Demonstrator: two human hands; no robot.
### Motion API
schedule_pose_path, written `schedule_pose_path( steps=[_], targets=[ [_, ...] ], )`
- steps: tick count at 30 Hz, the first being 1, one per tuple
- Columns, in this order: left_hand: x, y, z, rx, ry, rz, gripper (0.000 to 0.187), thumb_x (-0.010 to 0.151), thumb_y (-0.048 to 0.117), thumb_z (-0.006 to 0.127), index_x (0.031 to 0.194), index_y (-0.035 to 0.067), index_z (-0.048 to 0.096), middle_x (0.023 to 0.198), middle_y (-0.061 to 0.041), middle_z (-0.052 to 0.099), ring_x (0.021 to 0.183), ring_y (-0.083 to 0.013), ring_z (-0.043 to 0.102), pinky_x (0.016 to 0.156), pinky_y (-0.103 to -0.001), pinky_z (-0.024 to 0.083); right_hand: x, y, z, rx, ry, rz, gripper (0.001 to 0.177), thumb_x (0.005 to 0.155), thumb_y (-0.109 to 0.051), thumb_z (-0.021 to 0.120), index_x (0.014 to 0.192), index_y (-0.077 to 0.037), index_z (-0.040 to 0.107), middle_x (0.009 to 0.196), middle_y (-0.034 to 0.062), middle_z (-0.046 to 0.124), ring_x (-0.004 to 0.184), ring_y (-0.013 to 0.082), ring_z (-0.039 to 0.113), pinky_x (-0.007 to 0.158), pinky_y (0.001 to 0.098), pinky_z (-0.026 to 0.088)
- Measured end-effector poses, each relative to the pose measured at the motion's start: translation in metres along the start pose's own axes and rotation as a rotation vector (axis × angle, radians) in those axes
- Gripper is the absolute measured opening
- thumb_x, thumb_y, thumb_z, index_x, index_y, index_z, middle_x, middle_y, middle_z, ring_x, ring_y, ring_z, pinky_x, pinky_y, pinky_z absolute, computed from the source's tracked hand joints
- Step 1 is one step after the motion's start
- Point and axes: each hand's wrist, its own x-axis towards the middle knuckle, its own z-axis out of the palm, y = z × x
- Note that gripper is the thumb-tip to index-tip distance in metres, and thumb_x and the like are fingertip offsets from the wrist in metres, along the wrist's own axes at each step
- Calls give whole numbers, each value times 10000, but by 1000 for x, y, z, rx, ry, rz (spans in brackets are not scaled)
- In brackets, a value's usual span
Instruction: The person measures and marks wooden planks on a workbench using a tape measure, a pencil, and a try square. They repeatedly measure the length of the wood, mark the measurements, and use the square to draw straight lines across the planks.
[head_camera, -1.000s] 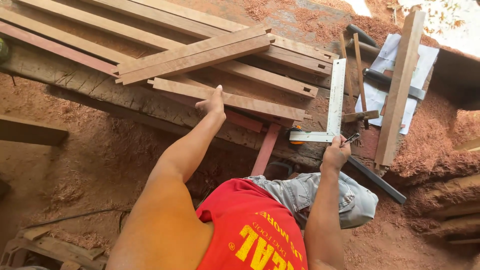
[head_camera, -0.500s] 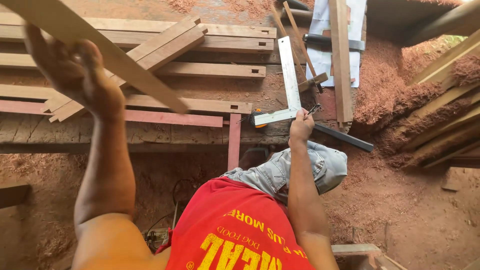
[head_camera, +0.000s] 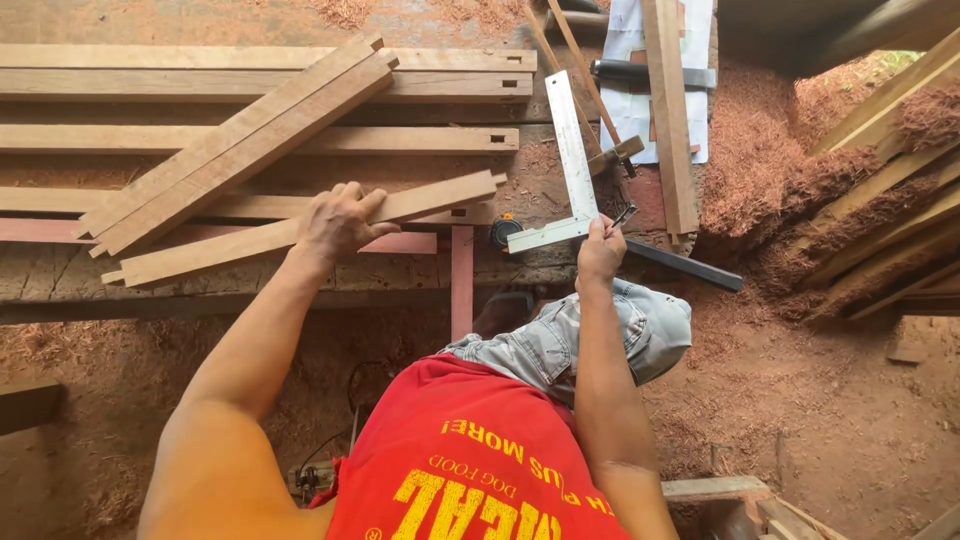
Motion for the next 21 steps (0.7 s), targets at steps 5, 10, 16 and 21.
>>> schedule_pose_path(
  steps=[5,10,16,21],
  targets=[
    [-12,-20,40,-21,58,80,619,794,654,731,1237,223,703,984,-69,657,945,-249,668,751,-396,561,-7,-15,9,86,-12,56,218,1053,-160,564,1168,2,654,901,9,651,624,53,473,544,221,387],
    [-15,-26,66,-13,28,106,571,820,463,797,1342,263,676,1047,-19,650,1031,-217,648,877,-372,528,-6,-15,12,143,-29,101,211,1049,-174,559,1162,-19,648,861,-16,641,547,34,441,470,215,349],
    [-10,6,46,-135,99,53,691,743,404,821,1379,202,641,1169,-50,648,1130,-252,607,987,-403,465,-4,-13,8,64,-19,169,202,1043,-179,556,1165,-39,633,774,-33,564,481,43,410,407,228,309],
    [6,54,50,-227,341,95,608,897,468,799,1344,89,641,1184,-130,635,1124,-274,586,996,-434,429,19,35,-10,74,9,17,213,1106,-157,550,1193,4,660,873,-6,641,613,39,515,539,225,404]
  ],
)
